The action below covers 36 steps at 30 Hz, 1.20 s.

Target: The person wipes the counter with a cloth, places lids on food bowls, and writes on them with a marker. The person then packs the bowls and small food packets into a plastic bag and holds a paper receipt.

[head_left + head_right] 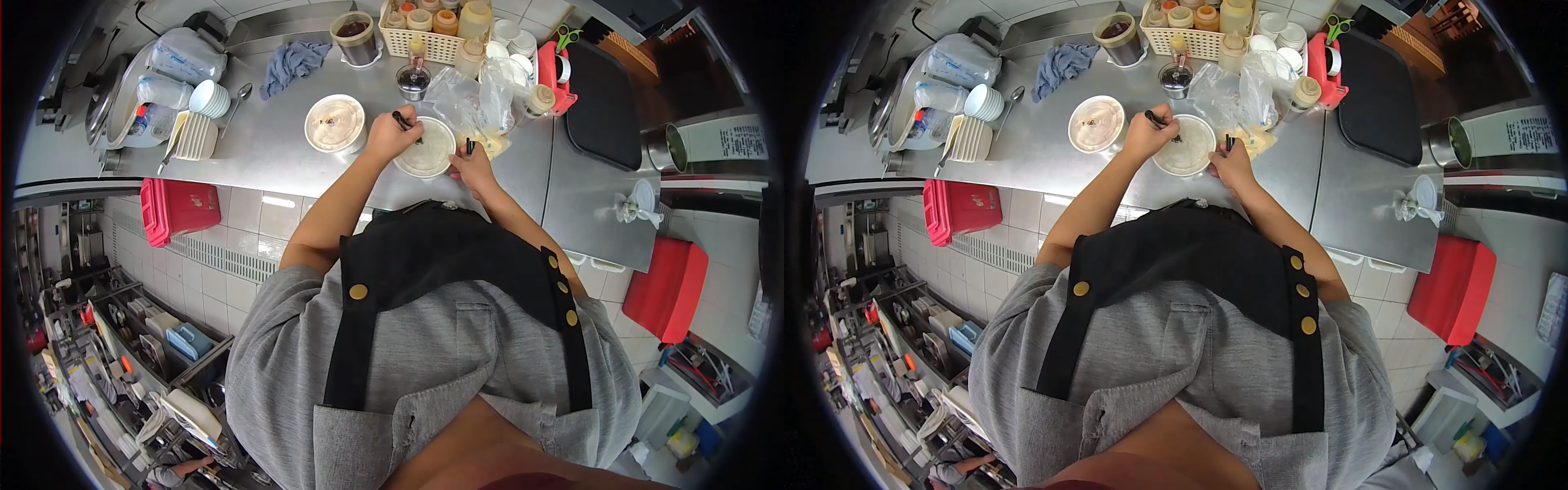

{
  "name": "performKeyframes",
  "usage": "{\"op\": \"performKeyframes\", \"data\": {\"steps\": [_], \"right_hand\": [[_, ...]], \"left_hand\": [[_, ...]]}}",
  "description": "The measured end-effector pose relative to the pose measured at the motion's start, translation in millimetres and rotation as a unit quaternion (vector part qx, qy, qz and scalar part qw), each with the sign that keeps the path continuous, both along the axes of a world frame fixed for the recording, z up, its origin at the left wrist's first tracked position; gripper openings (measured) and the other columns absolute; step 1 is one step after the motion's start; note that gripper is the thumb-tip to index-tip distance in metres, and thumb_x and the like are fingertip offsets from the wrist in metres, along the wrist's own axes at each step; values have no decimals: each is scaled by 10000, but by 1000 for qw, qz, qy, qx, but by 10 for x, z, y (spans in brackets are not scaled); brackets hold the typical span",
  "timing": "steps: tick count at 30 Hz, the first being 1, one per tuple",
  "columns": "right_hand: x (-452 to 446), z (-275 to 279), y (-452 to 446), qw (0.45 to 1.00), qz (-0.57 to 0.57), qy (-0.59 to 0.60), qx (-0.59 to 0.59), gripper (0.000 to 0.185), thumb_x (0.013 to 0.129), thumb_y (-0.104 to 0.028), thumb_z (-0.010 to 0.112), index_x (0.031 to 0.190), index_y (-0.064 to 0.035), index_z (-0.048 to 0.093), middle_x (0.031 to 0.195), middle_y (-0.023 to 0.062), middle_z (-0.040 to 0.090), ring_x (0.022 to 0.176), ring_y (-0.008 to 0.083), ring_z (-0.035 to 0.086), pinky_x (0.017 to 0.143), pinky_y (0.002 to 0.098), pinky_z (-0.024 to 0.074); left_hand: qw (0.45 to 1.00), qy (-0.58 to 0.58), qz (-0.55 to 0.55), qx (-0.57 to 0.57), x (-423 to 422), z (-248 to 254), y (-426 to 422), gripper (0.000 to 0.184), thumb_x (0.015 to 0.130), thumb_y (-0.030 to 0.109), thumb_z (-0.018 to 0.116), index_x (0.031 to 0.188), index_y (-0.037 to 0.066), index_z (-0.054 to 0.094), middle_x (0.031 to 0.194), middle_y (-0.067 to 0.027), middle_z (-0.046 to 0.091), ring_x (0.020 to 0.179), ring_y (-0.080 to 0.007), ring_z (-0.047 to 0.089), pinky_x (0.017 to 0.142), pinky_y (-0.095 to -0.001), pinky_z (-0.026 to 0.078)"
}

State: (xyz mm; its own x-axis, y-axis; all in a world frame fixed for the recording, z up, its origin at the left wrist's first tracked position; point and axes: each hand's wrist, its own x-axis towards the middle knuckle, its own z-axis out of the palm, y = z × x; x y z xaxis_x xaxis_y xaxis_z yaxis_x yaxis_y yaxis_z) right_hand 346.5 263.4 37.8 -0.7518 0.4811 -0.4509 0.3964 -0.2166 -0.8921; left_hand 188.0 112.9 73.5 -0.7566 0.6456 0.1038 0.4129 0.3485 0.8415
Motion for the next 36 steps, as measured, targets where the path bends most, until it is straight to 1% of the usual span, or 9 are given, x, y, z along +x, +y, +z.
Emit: {"op": "performKeyframes", "data": {"steps": [10, 13, 22, 25, 27, 28, 30, 32, 36], "right_hand": [[5, 30, -5, 1000, 3, -7, -4, 355, 869, -9, 671, 1088, -40, 394, 974, 101, 589, 713, 179, 671, 544, 296, 547], [3, 53, -6, 999, 17, -28, 11, 321, 904, -65, 663, 1083, -58, 397, 1018, 74, 599, 786, 158, 661, 574, 281, 541], [40, 61, 23, 1000, 3, -3, 18, 302, 898, -43, 645, 1093, -42, 415, 937, 101, 593, 725, 170, 659, 553, 305, 539], [146, 76, 132, 1000, -2, -19, -11, 246, 943, -114, 606, 1105, -27, 442, 970, 104, 597, 705, 178, 633, 537, 320, 519], [274, 95, 198, 993, 88, -44, 70, 249, 994, -170, 553, 1208, -56, 495, 1034, 68, 592, 838, 146, 585, 688, 317, 510], [319, 52, 234, 993, 84, -45, 70, 249, 994, -170, 553, 1208, -56, 495, 1034, 68, 592, 838, 146, 585, 688, 317, 510], [408, -39, 284, 942, 148, 135, 269, 239, 974, -130, 577, 1183, -16, 556, 1047, 106, 622, 866, 215, 602, 782, 329, 495], [494, 153, 271, 955, 141, 124, 231, 256, 974, -126, 577, 1208, -24, 568, 1056, 108, 631, 904, 209, 593, 827, 326, 479], [545, 297, 261, 968, 118, 141, 169, 316, 971, -119, 581, 1273, -31, 566, 1105, 120, 648, 941, 197, 592, 853, 324, 472]], "left_hand": [[998, 43, -26, -50, 73, 81, 135, 275, 816, 244, 697, 739, 67, 501, 581, -57, 553, 532, -166, 507, 543, -346, 423], [998, 37, -41, -41, 72, 72, 120, 250, 806, 220, 688, 740, 66, 502, 580, -65, 542, 531, -174, 501, 544, -344, 421], [996, 34, -67, -53, 30, 63, 115, 272, 818, 210, 717, 745, 54, 505, 587, -46, 547, 542, -132, 491, 539, -332, 416], [997, -3, -59, -40, -6, 36, 132, 293, 826, 207, 741, 734, 59, 505, 593, -19, 545, 538, -104, 475, 521, -311, 397], [997, -23, -74, -10, 34, 64, 180, 296, 828, 205, 744, 726, 63, 505, 596, -4, 542, 538, -91, 463, 514, -302, 387], [995, -43, -90, 20, 70, 108, 228, 299, 831, 203, 747, 719, 67, 506, 600, 11, 540, 538, -78, 451, 506, -293, 378], [989, -86, -106, 61, 168, 227, 353, 305, 831, 206, 750, 714, 70, 504, 605, 21, 537, 544, -72, 440, 505, -290, 373], [978, -132, -127, 102, 274, 363, 463, 310, 830, 209, 752, 709, 73, 502, 611, 31, 533, 550, -65, 429, 503, -286, 368], [982, -11, -178, 57, 461, 715, 635, 328, 823, 219, 760, 708, 57, 500, 580, -7, 528, 530, -89, 436, 502, -291, 379]]}}
